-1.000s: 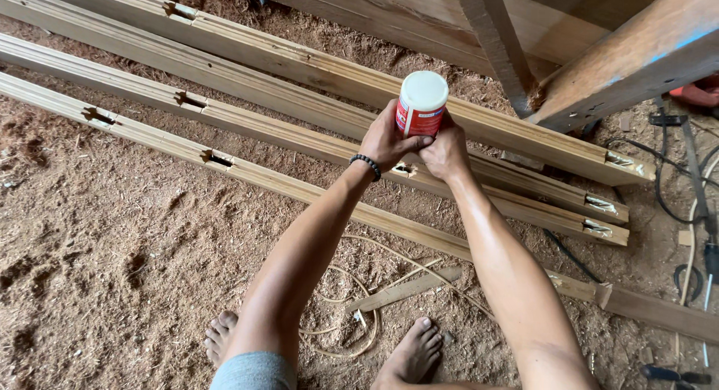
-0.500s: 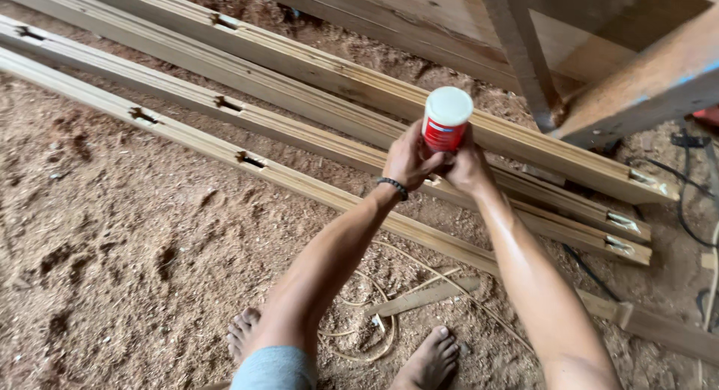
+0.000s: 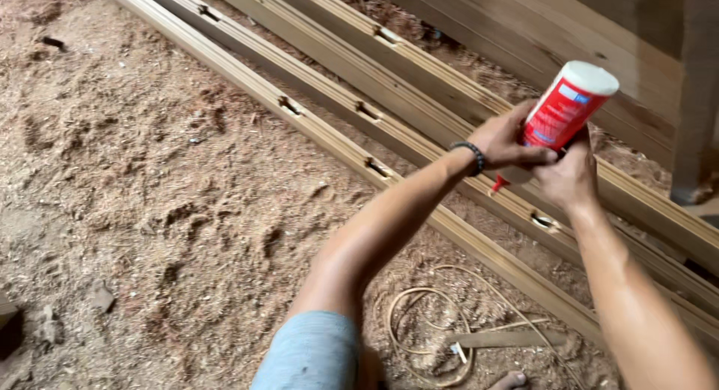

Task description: The person applies glue from a bottle into the pre-cut slots and joints of several wooden boards, then aligns the boards together on the floor.

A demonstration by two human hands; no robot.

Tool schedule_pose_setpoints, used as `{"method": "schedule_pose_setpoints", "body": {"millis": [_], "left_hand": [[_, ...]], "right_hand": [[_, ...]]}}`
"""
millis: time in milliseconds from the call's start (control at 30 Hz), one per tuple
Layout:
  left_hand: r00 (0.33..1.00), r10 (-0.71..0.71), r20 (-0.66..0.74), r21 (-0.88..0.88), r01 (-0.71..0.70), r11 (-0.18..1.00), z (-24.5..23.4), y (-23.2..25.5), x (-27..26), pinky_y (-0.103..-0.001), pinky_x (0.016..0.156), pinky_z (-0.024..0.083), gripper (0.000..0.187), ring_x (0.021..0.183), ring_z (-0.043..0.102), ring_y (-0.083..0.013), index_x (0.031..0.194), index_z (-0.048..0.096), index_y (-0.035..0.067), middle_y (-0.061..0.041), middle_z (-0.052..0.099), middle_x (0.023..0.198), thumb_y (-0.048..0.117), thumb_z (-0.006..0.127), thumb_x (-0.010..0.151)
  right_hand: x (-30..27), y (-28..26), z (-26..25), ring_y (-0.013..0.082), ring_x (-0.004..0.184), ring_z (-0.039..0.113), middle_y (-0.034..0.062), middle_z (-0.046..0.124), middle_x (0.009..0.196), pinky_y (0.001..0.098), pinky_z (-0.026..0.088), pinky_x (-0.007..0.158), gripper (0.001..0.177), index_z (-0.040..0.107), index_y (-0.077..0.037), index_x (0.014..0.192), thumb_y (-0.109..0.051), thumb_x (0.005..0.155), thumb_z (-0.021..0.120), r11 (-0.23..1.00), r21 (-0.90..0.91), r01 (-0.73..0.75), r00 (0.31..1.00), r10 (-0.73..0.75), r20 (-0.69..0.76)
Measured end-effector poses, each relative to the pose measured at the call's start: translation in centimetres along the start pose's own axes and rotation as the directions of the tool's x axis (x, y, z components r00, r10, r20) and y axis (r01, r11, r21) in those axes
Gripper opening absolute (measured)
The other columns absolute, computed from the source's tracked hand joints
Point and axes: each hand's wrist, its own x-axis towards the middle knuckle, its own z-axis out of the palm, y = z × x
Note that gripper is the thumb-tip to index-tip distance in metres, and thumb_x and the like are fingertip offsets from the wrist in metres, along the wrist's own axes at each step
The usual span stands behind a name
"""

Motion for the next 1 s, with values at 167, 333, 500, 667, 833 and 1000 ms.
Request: {"method": "schedule_pose_setpoints", "body": {"millis": [167,333,500,667,833,1000], "left_hand": [[0.981,-0.083,-0.176,0.017,0.087,0.996,-11.1,-0.2,-2.3,-0.055,0.112,0.051,0.093,0.122,0.066,-0.0462,0.139,0.056,0.024,-0.026,0.073,0.122,0.057,0.094,0.061],[0.945,0.023,-0.328,0.067,-0.001,0.998,-18.6,-3.1,-4.5,-0.057,0.111,0.049,0.096,0.127,0.062,-0.0441,0.144,0.050,0.029,-0.020,0.068,0.130,0.057,0.096,0.064],[0.888,0.116,-0.445,0.140,-0.059,0.988,-21.5,-8.2,-6.7,-0.057,0.107,0.048,0.091,0.124,0.060,-0.0447,0.143,0.047,0.021,-0.021,0.063,0.128,0.061,0.085,0.071],[0.825,0.064,-0.561,0.145,0.022,0.989,-20.2,-10.8,-6.6,-0.058,0.105,0.050,0.078,0.119,0.062,-0.0460,0.133,0.050,0.010,-0.023,0.064,0.121,0.022,0.091,0.069],[0.802,-0.042,-0.596,0.069,0.104,0.992,-18.7,-12.0,-6.1,-0.055,0.106,0.049,0.075,0.120,0.062,-0.0421,0.131,0.052,0.012,-0.019,0.064,0.120,0.026,0.091,0.068],[0.777,-0.128,-0.617,0.031,0.187,0.982,-18.3,-12.5,-6.0,-0.054,0.106,0.050,0.071,0.119,0.063,-0.0425,0.129,0.053,0.012,-0.020,0.066,0.118,0.027,0.090,0.070]], "right_hand": [[0.8,-17.5,1.5,0.0142,0.104,0.058,0.0034,0.056,0.109,0.0241,0.049,0.091,0.047,0.059,-0.001,0.125,-0.020,0.085,0.074,0.823,0.551,0.135,0.979,-0.196,0.053],[1.9,-26.1,5.3,0.0070,0.100,0.051,-0.0054,0.046,0.100,0.0147,0.048,0.099,0.037,0.053,-0.001,0.121,-0.019,0.089,0.059,0.691,0.721,-0.054,0.978,-0.109,0.179],[8.0,-21.1,14.5,0.0455,0.095,0.071,0.0212,0.069,0.099,0.0574,0.059,0.072,0.033,0.054,-0.003,0.111,-0.006,0.082,0.069,0.844,0.358,0.398,0.880,-0.462,0.109],[8.3,-20.5,16.7,0.0512,0.094,0.068,0.0215,0.064,0.091,0.0629,0.055,0.075,0.040,0.057,-0.003,0.106,0.001,0.069,0.071,0.754,0.288,0.590,0.774,-0.630,0.061],[10.0,-18.5,18.1,0.0501,0.090,0.068,0.0215,0.066,0.091,0.0622,0.056,0.073,0.039,0.060,-0.005,0.105,-0.001,0.068,0.071,0.725,0.342,0.598,0.754,-0.653,0.066],[11.0,-17.3,19.4,0.0505,0.086,0.068,0.0218,0.066,0.089,0.0626,0.057,0.071,0.036,0.060,-0.004,0.106,-0.006,0.071,0.067,0.678,0.344,0.650,0.717,-0.697,0.019]]}}
